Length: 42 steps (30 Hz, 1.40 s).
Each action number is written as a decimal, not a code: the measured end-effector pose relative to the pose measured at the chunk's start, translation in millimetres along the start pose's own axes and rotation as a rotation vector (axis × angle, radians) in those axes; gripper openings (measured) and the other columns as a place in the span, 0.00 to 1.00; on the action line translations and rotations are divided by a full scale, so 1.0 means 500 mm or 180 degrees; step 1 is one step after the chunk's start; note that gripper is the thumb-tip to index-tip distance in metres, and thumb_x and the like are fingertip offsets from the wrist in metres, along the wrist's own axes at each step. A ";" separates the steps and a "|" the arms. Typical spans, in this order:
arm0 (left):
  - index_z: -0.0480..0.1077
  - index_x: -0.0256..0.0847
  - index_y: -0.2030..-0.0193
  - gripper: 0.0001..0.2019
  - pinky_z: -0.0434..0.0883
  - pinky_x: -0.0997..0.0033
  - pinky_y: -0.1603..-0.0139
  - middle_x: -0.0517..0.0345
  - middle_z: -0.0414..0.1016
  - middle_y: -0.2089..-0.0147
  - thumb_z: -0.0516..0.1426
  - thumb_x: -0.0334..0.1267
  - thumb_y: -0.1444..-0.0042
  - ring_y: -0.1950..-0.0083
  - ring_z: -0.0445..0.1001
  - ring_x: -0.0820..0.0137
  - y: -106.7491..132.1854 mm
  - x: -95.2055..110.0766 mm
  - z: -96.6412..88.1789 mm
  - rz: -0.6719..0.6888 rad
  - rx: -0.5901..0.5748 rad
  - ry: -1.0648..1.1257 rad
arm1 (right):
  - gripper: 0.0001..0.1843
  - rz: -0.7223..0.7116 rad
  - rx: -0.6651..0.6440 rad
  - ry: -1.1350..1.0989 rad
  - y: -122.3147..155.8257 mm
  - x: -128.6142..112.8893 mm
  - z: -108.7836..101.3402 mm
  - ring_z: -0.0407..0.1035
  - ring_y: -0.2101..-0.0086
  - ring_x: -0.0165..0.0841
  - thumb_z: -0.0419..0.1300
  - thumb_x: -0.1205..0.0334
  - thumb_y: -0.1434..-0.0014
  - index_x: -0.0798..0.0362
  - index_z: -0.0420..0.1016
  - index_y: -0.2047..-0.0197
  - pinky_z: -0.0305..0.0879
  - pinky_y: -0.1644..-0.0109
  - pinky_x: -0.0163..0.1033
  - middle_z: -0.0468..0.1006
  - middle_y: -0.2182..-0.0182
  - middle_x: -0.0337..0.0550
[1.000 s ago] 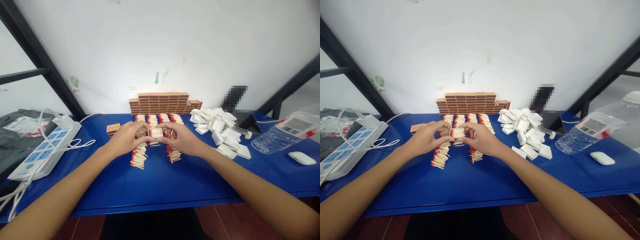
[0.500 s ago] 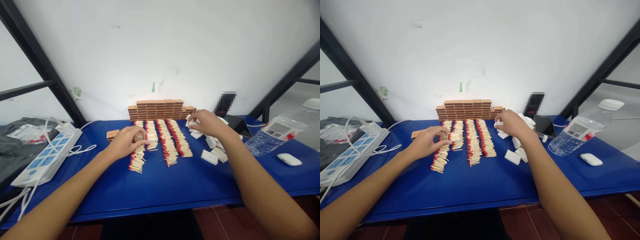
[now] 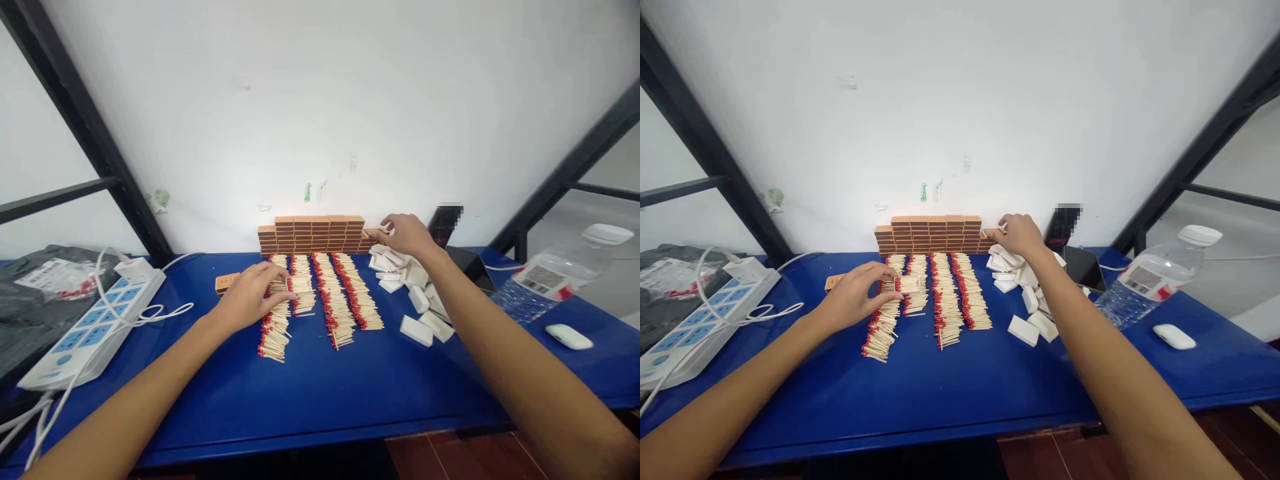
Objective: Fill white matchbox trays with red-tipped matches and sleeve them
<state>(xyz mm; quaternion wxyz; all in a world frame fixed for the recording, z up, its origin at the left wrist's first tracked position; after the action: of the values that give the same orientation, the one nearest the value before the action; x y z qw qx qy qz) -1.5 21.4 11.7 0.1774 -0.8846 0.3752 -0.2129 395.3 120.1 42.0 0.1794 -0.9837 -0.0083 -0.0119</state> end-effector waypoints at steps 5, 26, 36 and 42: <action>0.70 0.42 0.49 0.18 0.74 0.53 0.44 0.50 0.77 0.49 0.57 0.55 0.32 0.47 0.76 0.59 0.001 -0.009 0.003 0.0027 0.0056 -0.0045 | 0.22 -0.0326 -0.0167 0.0370 -0.048 -0.011 0.027 0.66 0.47 0.51 0.68 0.55 0.41 0.51 0.79 0.44 0.59 0.53 0.44 0.79 0.47 0.56; 0.71 0.42 0.51 0.16 0.74 0.58 0.46 0.51 0.79 0.50 0.58 0.53 0.32 0.49 0.78 0.60 0.000 -0.010 -0.010 -0.0019 0.0173 -0.0278 | 0.13 -0.1081 0.0080 0.1206 -0.032 -0.010 0.035 0.66 0.51 0.44 0.55 0.71 0.36 0.59 0.79 0.53 0.50 0.55 0.44 0.82 0.55 0.58; 0.71 0.43 0.51 0.17 0.74 0.57 0.44 0.52 0.79 0.51 0.58 0.54 0.33 0.48 0.79 0.60 -0.003 -0.009 -0.015 -0.0080 0.0263 -0.0045 | 0.10 -0.0823 0.1136 -0.0089 0.039 -0.043 -0.070 0.72 0.55 0.46 0.58 0.62 0.35 0.56 0.76 0.53 0.64 0.55 0.47 0.79 0.54 0.57; 0.73 0.45 0.52 0.17 0.75 0.64 0.45 0.56 0.82 0.50 0.63 0.55 0.37 0.49 0.82 0.64 -0.006 0.011 -0.020 -0.0564 0.0299 0.0445 | 0.10 -0.1304 0.0839 -0.2278 0.154 -0.178 -0.089 0.76 0.60 0.38 0.64 0.63 0.42 0.49 0.70 0.57 0.69 0.62 0.41 0.80 0.57 0.44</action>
<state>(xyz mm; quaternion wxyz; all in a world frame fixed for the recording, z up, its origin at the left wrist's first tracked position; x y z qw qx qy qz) -1.5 17.8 23.1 0.1726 -0.8880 0.2966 -0.3061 306.9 31.1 54.3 0.2832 -0.8725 -0.2665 0.2958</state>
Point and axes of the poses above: each hand's wrist, its own y-axis away from the middle knuckle, its own z-axis out of the palm, x = y × z, the point moved 1 cm from there along -y, towards the middle knuckle
